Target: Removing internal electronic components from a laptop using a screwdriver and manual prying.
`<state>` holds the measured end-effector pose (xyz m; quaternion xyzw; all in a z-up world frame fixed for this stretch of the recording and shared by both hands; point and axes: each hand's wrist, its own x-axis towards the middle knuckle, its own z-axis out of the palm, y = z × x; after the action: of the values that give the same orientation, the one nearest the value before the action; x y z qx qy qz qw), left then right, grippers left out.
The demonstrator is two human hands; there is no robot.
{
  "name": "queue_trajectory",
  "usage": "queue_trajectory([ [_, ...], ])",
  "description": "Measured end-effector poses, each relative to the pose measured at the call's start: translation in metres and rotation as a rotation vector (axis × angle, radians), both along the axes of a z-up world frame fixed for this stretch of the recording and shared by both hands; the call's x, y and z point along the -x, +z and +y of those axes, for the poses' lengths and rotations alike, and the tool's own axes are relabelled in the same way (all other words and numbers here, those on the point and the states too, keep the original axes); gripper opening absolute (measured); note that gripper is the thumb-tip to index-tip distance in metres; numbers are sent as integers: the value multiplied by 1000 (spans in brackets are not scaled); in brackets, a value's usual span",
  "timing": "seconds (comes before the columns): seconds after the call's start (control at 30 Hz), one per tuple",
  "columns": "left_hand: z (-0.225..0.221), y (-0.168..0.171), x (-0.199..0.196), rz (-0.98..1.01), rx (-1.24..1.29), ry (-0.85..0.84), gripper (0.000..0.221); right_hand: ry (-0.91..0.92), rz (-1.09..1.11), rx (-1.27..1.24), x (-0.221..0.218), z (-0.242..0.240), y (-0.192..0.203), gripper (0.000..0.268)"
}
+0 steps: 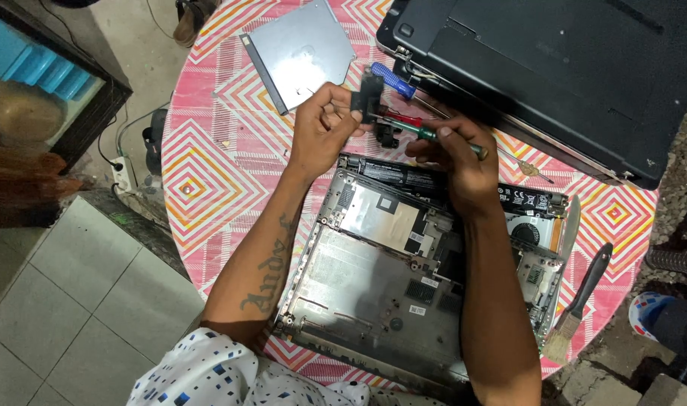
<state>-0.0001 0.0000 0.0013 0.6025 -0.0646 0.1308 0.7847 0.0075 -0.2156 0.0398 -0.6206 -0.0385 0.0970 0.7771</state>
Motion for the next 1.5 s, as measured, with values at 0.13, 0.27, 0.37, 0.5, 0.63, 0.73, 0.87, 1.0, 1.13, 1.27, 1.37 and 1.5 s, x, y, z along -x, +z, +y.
queue_trajectory([
  [0.13, 2, -5, -3, 11, -14, 14, 12, -59, -18, -193, 0, -2, -7, 32],
  [0.27, 5, -9, -3, 28, 19, 35, 25, -132, -213, -131, -3, -3, -20, 28],
  [0.37, 6, -6, -4, 27, 37, 60, 35, -122, -295, -58, -3, -4, -20, 28],
  [0.5, 4, 0, -4, 64, 214, 98, 36, -80, -436, 110, -2, 6, -12, 24],
  [0.63, 2, 30, 6, 48, 194, 104, 37, -57, -412, 87, -2, 4, 0, 28],
  [0.73, -18, 104, 46, 43, 168, 32, 34, -38, -400, 156, 8, 7, 12, 26],
  [0.87, -17, 120, 64, -26, 65, -63, 30, -15, -408, 260, 5, 6, 12, 27],
  [1.0, -18, 154, 100, -50, -309, 76, 36, -19, -371, 256, 8, 6, 8, 24],
  [1.13, -39, 170, 169, -24, -31, -134, 34, -3, -328, 400, 11, 5, 13, 30],
  [1.27, -41, 171, 186, -69, -49, -153, 31, 31, -377, 329, 11, 6, 9, 27],
  [1.37, -30, 164, 177, -225, -186, -248, 24, 13, -385, 340, 11, 5, 5, 21],
  [1.5, -20, 106, 143, -247, -290, -116, 8, 14, -440, 440, 7, 6, 3, 18],
])
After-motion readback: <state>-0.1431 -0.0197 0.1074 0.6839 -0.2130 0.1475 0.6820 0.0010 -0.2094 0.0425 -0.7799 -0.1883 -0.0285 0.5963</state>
